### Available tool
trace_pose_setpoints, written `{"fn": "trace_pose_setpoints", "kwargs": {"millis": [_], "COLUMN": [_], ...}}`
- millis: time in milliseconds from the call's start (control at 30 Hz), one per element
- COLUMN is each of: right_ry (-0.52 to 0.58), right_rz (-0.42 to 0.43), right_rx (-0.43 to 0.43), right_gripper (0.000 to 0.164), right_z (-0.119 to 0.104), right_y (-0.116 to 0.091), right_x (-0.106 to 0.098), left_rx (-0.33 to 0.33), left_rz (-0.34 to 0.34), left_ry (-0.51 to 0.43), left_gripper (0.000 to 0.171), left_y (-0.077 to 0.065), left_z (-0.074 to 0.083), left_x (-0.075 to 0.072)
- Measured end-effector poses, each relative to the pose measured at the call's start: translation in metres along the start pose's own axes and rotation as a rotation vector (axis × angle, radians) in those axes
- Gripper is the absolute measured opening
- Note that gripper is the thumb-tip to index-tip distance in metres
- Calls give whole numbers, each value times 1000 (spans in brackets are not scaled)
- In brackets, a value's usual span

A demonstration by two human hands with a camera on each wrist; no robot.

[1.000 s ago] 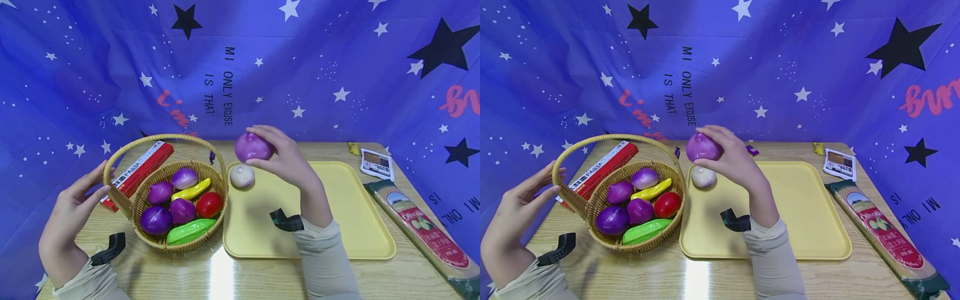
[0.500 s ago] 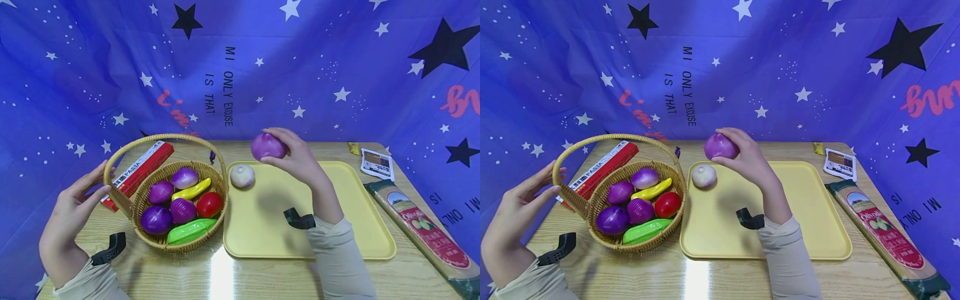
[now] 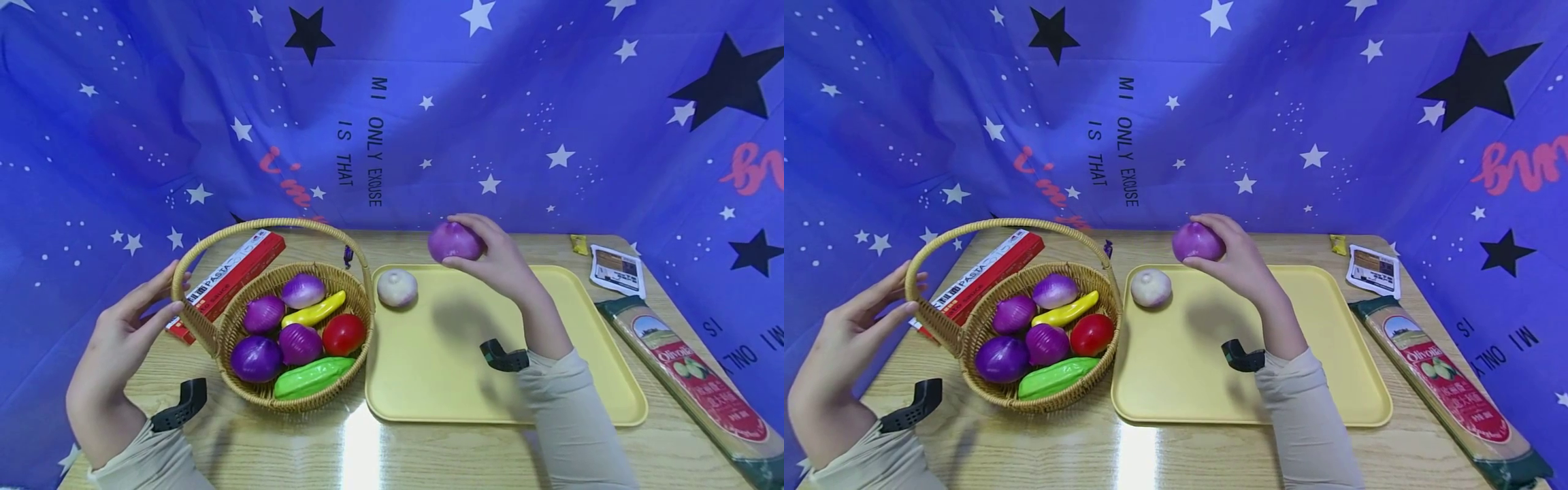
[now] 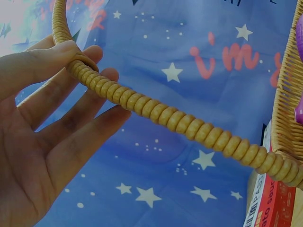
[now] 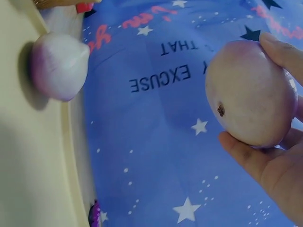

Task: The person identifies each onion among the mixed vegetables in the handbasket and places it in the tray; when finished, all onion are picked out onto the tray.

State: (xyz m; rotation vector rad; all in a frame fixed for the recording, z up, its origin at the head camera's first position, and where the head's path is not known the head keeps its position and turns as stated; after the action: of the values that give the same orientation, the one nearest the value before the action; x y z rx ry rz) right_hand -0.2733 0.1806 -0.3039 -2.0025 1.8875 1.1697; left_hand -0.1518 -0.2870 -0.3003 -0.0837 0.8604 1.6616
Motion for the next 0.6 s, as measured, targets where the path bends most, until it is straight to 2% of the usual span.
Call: {"fn": "trace_pose_setpoints", "kwargs": {"millis": [333, 600], "right_ry": [-8, -32], "right_rz": [1, 22], "right_rx": [48, 24], "right_gripper": [65, 67], "right_z": [24, 44], "right_y": [-2, -2], "right_x": [0, 3], "left_rx": [-12, -11], "left_rz": [-4, -9], "left_ry": [-5, -2], "left_gripper": [55, 54], "left_y": [1, 0], "left_z": [-2, -1], "left_x": [0, 0]}}
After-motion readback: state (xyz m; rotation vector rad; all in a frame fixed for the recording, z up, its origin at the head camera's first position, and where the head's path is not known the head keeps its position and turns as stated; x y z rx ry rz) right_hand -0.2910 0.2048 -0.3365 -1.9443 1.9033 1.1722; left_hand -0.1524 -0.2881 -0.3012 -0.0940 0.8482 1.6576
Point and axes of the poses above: each hand's wrist, its own y-axis towards the middle knuckle, its own x-axis out of the palm, z = x × y, the point moved 5 cm from there along y, towards the middle knuckle, and after that the axes turned 6 degrees about z, right-handed, at the moved point
